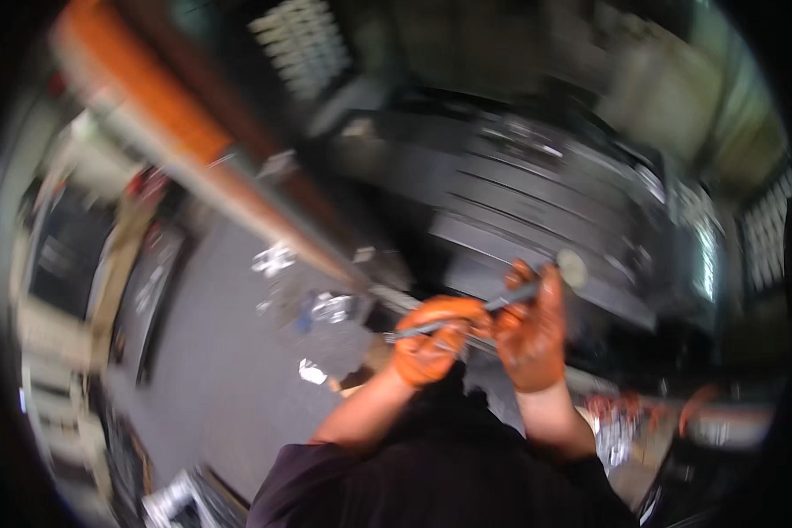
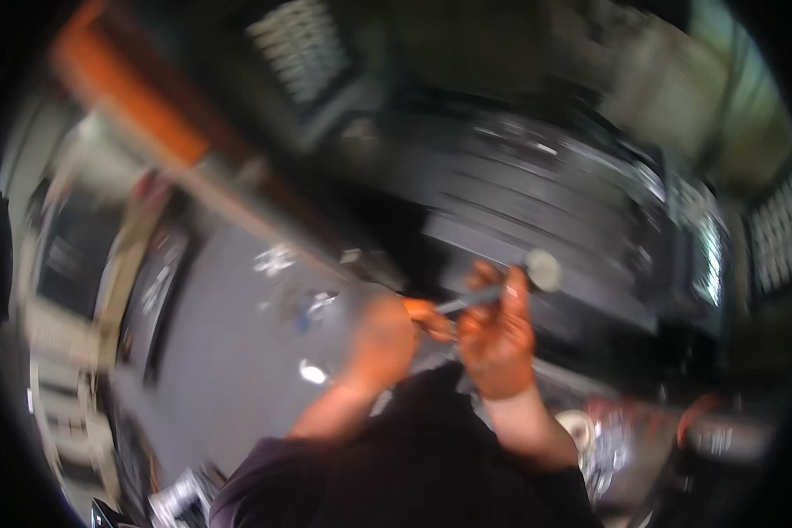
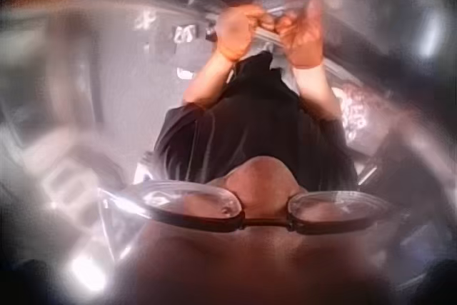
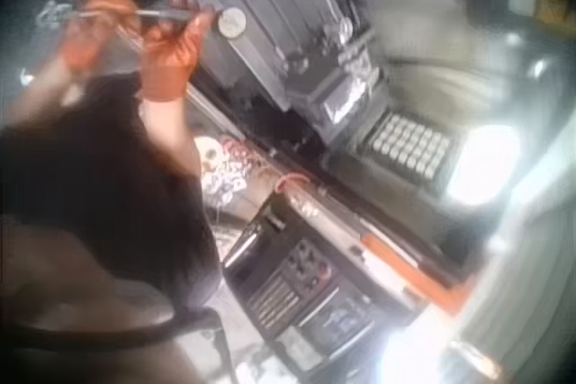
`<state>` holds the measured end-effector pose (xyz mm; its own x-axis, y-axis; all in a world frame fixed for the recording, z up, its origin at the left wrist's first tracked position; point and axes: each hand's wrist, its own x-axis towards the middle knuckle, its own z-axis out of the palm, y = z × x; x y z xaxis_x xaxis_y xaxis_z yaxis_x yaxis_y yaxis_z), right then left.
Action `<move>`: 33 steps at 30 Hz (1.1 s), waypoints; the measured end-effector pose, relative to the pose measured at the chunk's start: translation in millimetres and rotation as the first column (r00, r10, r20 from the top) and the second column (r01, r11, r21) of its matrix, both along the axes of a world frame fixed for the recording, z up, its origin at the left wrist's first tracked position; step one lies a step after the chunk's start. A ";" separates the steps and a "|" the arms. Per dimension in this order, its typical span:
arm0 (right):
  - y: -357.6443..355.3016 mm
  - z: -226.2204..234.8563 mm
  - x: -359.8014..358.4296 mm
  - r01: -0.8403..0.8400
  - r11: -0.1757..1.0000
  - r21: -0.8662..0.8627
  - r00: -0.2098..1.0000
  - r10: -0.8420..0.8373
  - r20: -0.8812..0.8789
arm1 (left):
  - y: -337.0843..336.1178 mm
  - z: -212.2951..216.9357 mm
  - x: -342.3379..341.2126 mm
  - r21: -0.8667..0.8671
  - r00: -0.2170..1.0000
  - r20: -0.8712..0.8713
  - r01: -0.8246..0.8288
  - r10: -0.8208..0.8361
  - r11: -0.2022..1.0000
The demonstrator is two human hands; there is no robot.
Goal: The person measures a cylindrical metal part with a dial indicator, then removes it from the machine vise. They blow off debris with an air gun, inspect the part, and reposition it in the vise, tightening it with a wrench. The person then closes the machine door.
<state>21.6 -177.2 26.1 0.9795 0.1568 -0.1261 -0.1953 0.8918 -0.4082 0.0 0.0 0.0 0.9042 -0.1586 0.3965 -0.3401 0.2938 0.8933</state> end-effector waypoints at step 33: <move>-463.8 -97.0 306.0 0.587 -0.017 -0.810 0.787 -0.226 0.575 | -332.5 -229.4 628.9 0.627 0.704 0.685 -0.701 0.187 0.340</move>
<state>327.6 -641.1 -71.0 0.8383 -0.3465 0.4210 0.2907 -0.3691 -0.8828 628.9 -332.5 -229.4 0.7021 -0.2498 0.6668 -0.5482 -0.7873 0.2822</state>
